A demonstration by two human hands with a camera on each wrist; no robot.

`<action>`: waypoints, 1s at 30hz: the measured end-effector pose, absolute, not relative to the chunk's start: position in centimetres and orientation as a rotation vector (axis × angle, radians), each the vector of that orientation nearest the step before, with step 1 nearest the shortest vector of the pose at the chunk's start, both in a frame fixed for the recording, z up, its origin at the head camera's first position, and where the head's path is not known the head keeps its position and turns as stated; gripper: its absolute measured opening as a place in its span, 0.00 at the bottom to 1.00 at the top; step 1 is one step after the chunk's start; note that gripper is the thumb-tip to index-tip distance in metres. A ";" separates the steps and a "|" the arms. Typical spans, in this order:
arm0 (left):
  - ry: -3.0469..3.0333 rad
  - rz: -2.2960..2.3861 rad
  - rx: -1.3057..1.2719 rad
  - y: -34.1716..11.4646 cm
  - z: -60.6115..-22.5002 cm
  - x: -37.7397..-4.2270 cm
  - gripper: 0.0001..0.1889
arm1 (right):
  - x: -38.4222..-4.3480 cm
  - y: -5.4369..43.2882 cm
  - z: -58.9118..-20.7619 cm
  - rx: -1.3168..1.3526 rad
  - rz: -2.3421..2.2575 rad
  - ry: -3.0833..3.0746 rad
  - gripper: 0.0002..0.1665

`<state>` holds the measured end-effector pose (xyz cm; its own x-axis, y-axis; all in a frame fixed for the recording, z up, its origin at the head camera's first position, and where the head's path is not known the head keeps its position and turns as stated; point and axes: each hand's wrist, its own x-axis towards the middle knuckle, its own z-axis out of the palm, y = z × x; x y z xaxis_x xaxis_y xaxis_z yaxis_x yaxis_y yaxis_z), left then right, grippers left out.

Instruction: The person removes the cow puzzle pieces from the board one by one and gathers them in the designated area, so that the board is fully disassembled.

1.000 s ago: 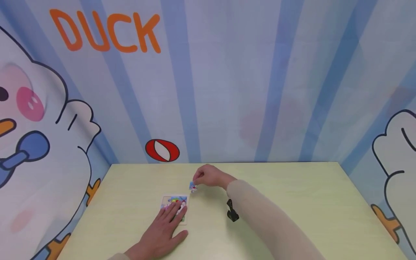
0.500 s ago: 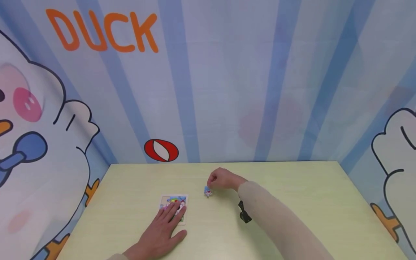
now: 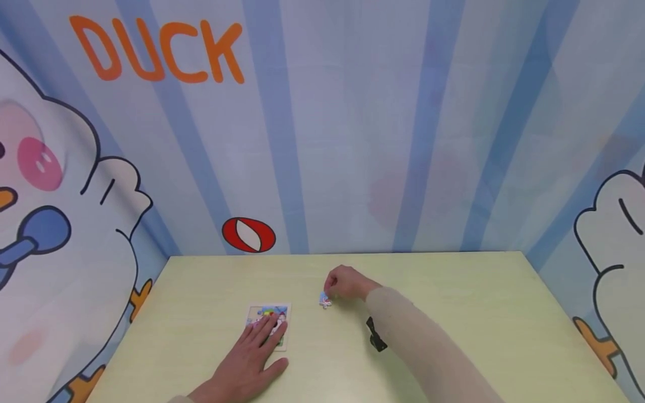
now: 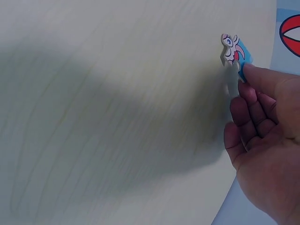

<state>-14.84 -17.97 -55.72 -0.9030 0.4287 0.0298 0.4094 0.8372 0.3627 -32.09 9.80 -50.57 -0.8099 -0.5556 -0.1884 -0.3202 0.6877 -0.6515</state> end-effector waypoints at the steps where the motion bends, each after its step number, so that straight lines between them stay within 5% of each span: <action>1: 2.964 0.579 0.684 -18.0 -55.8 -14.8 0.40 | -32.1 9.8 -50.7 -0.685 -0.866 2.534 0.04; 30: 2.912 0.518 0.630 -17.9 -55.4 -15.0 0.40 | -31.4 9.8 -51.1 -0.671 -0.846 2.589 0.02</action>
